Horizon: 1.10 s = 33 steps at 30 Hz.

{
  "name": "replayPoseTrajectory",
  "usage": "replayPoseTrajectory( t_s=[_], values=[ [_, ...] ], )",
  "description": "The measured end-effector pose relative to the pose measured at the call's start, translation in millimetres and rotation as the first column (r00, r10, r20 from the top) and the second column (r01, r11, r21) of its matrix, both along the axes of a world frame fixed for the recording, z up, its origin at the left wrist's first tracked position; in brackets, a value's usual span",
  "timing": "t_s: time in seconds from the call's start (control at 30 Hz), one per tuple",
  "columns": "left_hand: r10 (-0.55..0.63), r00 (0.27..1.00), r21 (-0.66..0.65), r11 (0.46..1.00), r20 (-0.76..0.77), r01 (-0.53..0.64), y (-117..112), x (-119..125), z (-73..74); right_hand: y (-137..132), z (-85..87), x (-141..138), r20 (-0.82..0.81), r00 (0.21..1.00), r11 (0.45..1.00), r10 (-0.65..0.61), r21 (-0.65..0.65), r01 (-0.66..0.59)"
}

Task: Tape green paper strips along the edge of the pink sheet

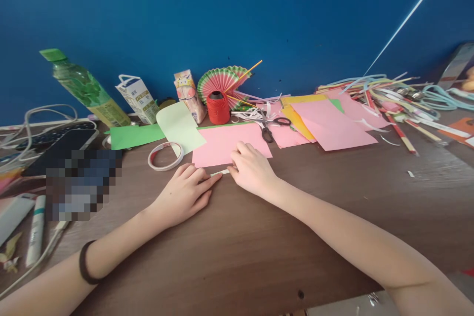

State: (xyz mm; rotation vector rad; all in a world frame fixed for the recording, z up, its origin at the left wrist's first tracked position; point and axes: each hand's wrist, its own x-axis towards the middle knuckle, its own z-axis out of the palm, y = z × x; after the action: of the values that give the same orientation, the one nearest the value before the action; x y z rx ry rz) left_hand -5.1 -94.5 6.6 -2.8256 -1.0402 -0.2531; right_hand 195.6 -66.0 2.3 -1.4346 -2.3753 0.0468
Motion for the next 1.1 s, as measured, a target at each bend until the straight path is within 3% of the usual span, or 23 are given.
replayPoseTrajectory(
  t_s=[0.5, 0.83, 0.97, 1.1],
  values=[
    [-0.011, 1.0, 0.017, 1.0, 0.026, 0.011, 0.1, -0.7, -1.5, 4.8, 6.6, 4.2, 0.009, 0.999, 0.996, -0.046, -0.071, 0.047],
    [-0.006, 1.0, 0.013, 1.0, 0.019, 0.005, 0.2, -0.4, -0.7, 21.4, -1.0, 13.2, -0.264, 0.963, 0.956, -0.052, -0.293, -0.029],
    [-0.012, 1.0, 0.017, 1.0, 0.028, 0.012, 0.3, -0.2, -0.8, 25.2, -4.3, 17.1, -0.236, 0.972, 0.959, -0.014, -0.278, -0.053],
    [-0.018, 0.999, 0.022, 1.0, 0.031, 0.018, 0.8, -0.3, -0.5, 27.6, -2.2, 20.4, -0.133, 0.989, 0.942, -0.059, -0.335, 0.011]
  ],
)
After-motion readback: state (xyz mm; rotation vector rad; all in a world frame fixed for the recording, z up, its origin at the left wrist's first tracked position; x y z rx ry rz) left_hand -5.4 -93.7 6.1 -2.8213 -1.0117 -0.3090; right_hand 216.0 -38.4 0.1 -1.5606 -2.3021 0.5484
